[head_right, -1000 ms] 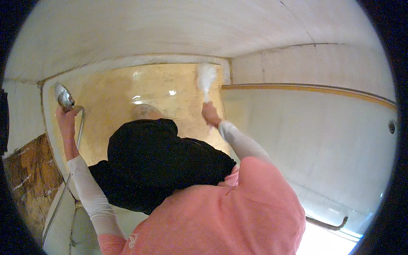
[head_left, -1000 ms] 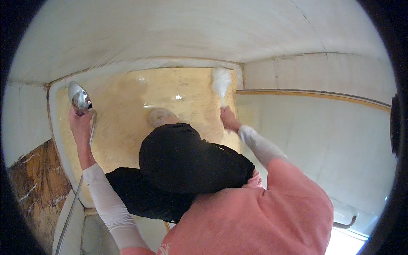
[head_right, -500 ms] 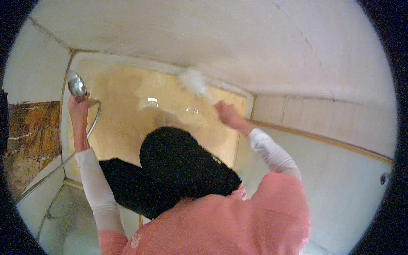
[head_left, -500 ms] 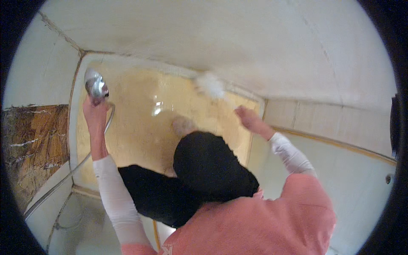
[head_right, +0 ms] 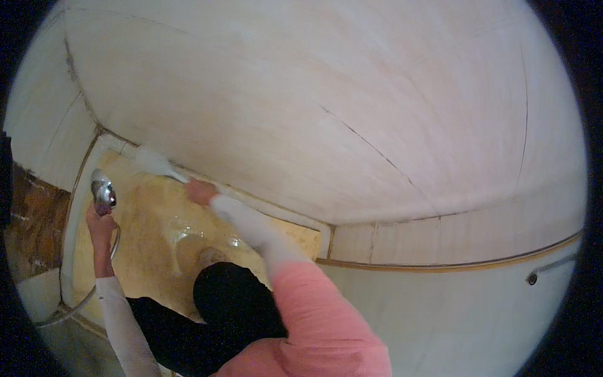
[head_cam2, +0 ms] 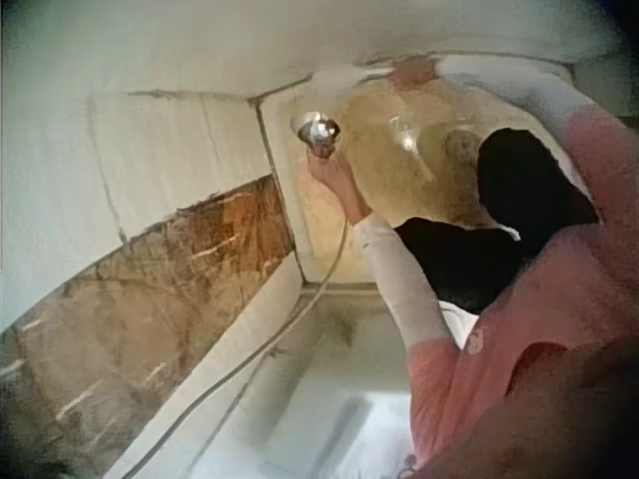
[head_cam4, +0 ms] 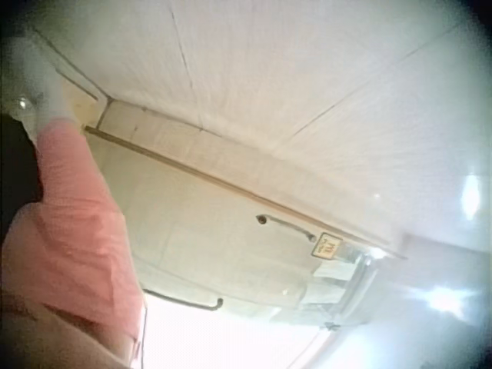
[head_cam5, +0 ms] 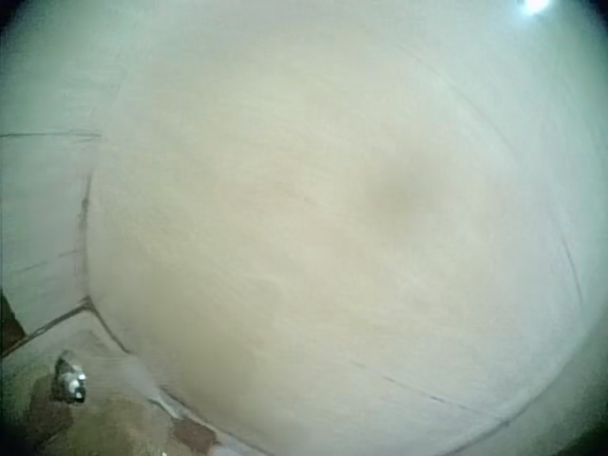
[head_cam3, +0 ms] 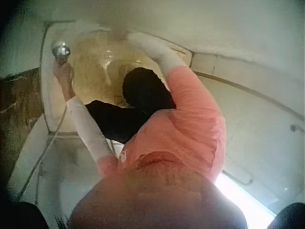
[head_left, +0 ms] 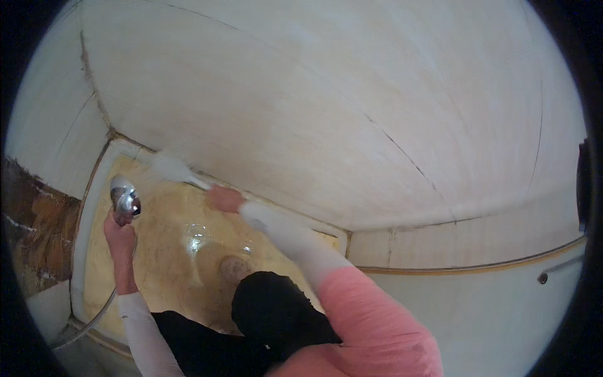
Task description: The person scrubs the inside of a toilet bowl with a brush, rinses the toilet and the floor using a handheld showerhead, and scrubs the floor and wall tiles with the brush while spraying water.
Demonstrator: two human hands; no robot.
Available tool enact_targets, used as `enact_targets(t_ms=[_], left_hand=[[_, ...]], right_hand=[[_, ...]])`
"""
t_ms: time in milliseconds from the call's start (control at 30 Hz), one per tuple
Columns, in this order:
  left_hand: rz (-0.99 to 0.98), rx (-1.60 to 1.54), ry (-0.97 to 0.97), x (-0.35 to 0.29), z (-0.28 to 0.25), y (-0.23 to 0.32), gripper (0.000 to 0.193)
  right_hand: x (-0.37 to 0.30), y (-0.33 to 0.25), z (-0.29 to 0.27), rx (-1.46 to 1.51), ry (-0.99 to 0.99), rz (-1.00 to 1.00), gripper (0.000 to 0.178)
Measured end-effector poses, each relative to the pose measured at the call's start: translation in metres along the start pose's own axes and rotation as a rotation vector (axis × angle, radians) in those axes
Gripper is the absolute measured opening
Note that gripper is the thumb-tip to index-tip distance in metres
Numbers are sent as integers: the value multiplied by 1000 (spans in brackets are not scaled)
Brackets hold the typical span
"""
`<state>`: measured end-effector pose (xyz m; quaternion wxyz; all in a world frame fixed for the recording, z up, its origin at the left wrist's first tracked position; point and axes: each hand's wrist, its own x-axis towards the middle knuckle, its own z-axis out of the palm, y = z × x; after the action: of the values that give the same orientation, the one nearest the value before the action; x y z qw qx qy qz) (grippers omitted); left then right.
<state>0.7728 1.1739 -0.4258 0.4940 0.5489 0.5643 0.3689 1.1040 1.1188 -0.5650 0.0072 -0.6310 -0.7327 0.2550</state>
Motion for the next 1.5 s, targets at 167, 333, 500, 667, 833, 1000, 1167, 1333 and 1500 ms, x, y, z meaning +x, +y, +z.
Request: enact_targets(t_ms=[167, 333, 500, 667, 833, 1000, 1167, 1333, 1500], left_hand=[[138, 132, 130, 11, -19, 4, 28], [133, -10, 25, 10, -7, 6, 26], [104, -24, -80, 1, 12, 9, 24], [13, -159, 1, 2, 16, 22, 26], [135, -170, 77, 34, 0, -15, 29], [64, 170, 273, 76, 33, 8, 4], [-153, 211, 378, 82, 51, 0, 19], [-218, 310, 497, 64, 51, 19, 28], [-521, 335, 586, 31, 51, 43, 35]], right_hand=[[-156, -17, -33, 132, -182, 331, 34], [-350, 74, 23, 25, -198, 592, 30], [-461, 110, 1, -266, -296, 541, 23], [-436, 62, -23, -105, 11, 745, 34], [-281, -18, -107, 15, 64, 599, 39], [-69, -41, -83, 282, 203, 277, 35], [95, -17, -71, 309, 186, -83, 35], [177, 32, -79, 307, -3, -153, 36], [192, 34, -95, 262, -87, -358, 32]])
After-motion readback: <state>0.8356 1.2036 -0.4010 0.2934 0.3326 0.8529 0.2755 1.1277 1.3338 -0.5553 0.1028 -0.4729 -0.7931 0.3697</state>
